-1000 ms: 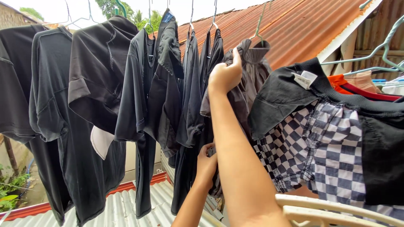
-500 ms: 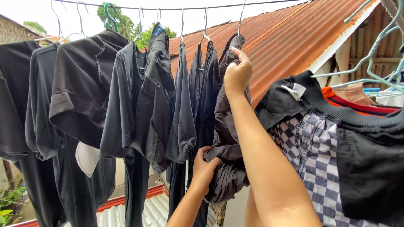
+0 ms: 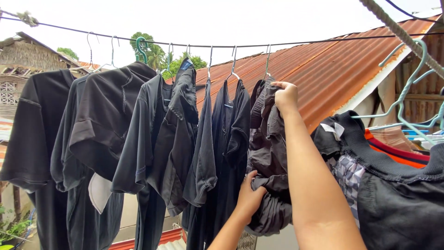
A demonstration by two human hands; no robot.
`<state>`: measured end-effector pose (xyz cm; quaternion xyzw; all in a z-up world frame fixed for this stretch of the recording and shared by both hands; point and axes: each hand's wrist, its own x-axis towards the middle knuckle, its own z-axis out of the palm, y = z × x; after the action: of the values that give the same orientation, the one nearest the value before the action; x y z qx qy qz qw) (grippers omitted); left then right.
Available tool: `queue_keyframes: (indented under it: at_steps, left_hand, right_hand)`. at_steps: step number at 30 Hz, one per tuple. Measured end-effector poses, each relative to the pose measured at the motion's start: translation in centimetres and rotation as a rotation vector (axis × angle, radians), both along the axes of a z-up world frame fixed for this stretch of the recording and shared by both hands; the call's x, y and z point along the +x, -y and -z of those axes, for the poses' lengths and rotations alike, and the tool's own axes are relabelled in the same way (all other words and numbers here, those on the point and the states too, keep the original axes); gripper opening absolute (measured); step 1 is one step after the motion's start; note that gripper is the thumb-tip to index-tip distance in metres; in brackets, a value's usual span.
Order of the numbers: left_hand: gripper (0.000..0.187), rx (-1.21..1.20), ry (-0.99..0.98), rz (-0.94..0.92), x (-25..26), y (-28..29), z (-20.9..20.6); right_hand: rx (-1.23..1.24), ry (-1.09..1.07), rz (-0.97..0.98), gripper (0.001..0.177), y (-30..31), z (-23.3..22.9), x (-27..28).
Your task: The recorder hangs various items of laundry from a basin onto hangers and a clothes drying rack.
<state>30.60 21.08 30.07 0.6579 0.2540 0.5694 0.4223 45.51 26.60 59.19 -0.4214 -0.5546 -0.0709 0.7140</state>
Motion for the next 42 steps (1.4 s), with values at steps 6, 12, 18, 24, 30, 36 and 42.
queue_keyframes:
  at_steps: [6,12,18,24,30,36,42]
  left_hand:
    - [0.078,-0.182,-0.221,-0.051,-1.2,-0.4,4.7]
    - [0.094,-0.354,-0.834,-0.098,-2.9,4.4,1.1]
    - [0.089,-0.032,-0.267,-0.042,1.2,-1.3,6.4]
    - [0.085,0.126,-0.290,0.027,-0.1,2.7,3.6]
    - [0.086,0.189,-0.247,0.015,1.1,4.2,2.0]
    - [0.081,0.294,-0.112,-0.012,-0.9,5.2,2.2]
    - [0.067,0.045,0.119,0.158,-8.9,10.5,0.3]
  right_hand:
    - [-0.081,-0.046,0.177,0.037,3.8,0.4,-2.2]
    - [0.062,0.152,0.538,0.036,3.4,2.1,-3.4]
    - [-0.029,0.120,0.727,0.026,3.0,4.3,-4.4]
    - [-0.046,0.164,0.796,0.022,3.7,3.8,-3.1]
    - [-0.170,0.152,0.724,0.040,5.9,4.4,-5.2]
    - [-0.116,0.289,1.010,0.072,5.2,6.1,-5.6]
    - [0.053,0.244,0.952,0.060,6.7,8.1,-13.0]
